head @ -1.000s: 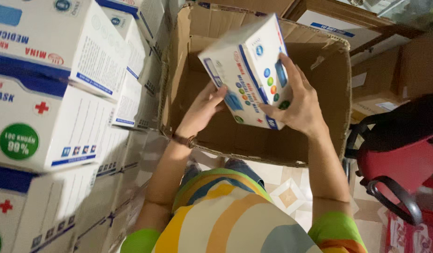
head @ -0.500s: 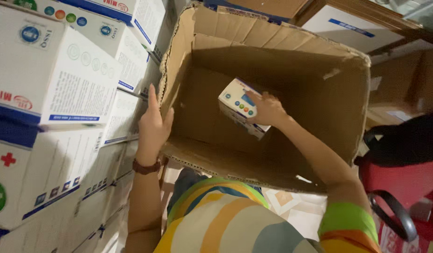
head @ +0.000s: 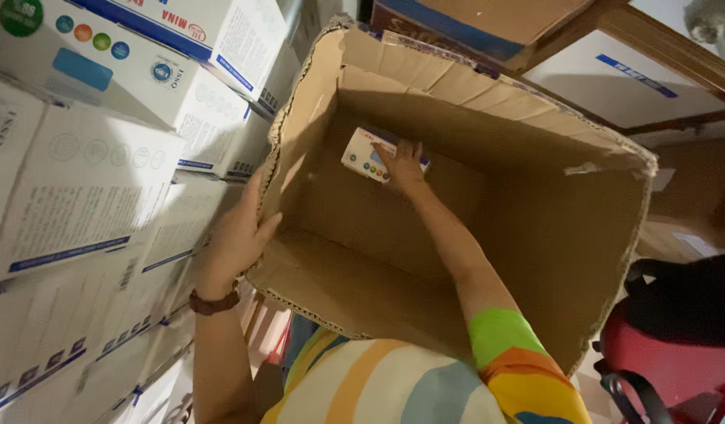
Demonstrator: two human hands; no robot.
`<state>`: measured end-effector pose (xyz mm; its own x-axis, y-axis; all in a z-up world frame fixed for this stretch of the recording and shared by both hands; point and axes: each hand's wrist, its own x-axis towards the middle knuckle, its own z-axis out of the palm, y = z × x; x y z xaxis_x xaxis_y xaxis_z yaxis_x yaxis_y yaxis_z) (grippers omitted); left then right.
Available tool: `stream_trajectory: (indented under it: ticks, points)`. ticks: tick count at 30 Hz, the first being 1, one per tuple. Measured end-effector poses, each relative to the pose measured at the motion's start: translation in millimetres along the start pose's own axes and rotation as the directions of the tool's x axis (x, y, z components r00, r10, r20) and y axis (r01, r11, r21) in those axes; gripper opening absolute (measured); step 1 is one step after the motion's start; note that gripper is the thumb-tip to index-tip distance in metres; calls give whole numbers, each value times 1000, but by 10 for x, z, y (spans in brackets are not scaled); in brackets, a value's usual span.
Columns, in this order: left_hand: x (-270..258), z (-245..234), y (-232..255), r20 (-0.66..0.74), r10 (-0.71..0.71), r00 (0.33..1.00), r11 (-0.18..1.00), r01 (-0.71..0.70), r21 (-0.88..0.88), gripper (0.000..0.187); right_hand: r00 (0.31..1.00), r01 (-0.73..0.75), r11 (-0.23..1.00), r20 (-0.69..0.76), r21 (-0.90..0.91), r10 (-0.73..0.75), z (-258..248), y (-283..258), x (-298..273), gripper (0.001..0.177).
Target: The person picks up boxes of medical face masks from a shelf and places them into a large cardboard box, organizing them in rows.
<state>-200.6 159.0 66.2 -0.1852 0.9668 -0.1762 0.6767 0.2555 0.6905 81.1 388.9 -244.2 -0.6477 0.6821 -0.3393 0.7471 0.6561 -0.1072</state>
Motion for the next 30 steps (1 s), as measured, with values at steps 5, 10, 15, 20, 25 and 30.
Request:
stream_trajectory:
  ticks: [5, 10, 15, 20, 25, 30]
  points:
    - [20, 81, -86, 49, -186, 981, 982, 184, 45, 81, 998, -40, 997, 42, 59, 38, 40, -61, 372, 119]
    - [33, 120, -137, 5, -138, 990, 987, 137, 82, 84, 999, -2, 998, -47, 61, 5, -15, -180, 668, 119]
    - [32, 142, -151, 19, -179, 984, 983, 178, 39, 85, 949, -121, 960, -256, 251, 187, 99, -347, 640, 118]
    - [18, 109, -100, -11, -109, 994, 993, 109, -35, 84, 880, -242, 807, -228, 539, 416, 150, -447, 394, 117]
    - [20, 89, -40, -38, -68, 997, 997, 66, -49, 83, 936, -188, 620, -54, 762, 349, -2, -567, 316, 119]
    - [-1, 81, 7, -67, -18, 998, 999, 16, -37, 83, 943, -214, 546, 26, 810, 332, -393, -520, 302, 125]
